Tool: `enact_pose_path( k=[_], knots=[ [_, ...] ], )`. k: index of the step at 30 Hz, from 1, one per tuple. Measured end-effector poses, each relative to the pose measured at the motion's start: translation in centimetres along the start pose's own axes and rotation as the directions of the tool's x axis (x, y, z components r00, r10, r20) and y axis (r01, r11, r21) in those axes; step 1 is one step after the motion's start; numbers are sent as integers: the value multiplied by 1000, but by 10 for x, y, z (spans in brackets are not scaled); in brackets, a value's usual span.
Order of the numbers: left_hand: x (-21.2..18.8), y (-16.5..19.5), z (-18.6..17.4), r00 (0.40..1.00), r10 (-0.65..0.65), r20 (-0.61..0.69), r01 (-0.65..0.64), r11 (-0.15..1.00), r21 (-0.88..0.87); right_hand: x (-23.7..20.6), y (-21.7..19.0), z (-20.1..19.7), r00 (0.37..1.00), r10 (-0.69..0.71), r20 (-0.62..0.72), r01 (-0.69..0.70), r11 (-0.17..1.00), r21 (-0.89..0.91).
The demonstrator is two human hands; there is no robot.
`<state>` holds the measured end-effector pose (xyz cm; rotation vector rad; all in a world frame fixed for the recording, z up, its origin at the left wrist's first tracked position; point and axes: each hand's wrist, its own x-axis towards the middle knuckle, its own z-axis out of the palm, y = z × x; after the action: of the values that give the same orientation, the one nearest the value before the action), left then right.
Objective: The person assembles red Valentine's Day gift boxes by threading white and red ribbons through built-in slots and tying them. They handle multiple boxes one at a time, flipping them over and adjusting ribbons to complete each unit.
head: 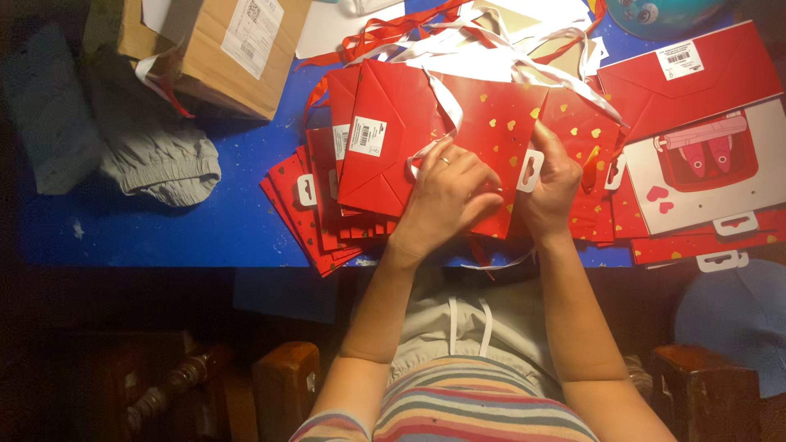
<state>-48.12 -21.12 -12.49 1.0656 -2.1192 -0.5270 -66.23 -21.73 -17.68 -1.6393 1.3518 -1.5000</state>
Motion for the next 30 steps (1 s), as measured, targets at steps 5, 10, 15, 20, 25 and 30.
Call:
enact_pose_path(
  k=[5,10,15,20,25,30],
  knots=[
    [13,-4,14,989,-37,-140,43,998,37,3,14,-7,994,105,-11,-104,992,75],
    [37,-12,34,943,-105,-315,113,994,7,14,31,-14,997,52,62,-59,992,114],
    [57,-25,45,938,-144,-315,139,990,-36,35,40,-23,978,137,159,-163,973,166],
    [63,-42,43,931,-117,-346,98,993,-70,52,43,-17,969,70,237,-94,991,93],
    [58,-47,34,937,-92,-338,74,995,-65,52,42,-2,982,41,183,-50,998,45],
    [46,-47,24,933,-81,-350,51,994,-94,40,41,10,987,39,158,-54,994,94]
  ],
)
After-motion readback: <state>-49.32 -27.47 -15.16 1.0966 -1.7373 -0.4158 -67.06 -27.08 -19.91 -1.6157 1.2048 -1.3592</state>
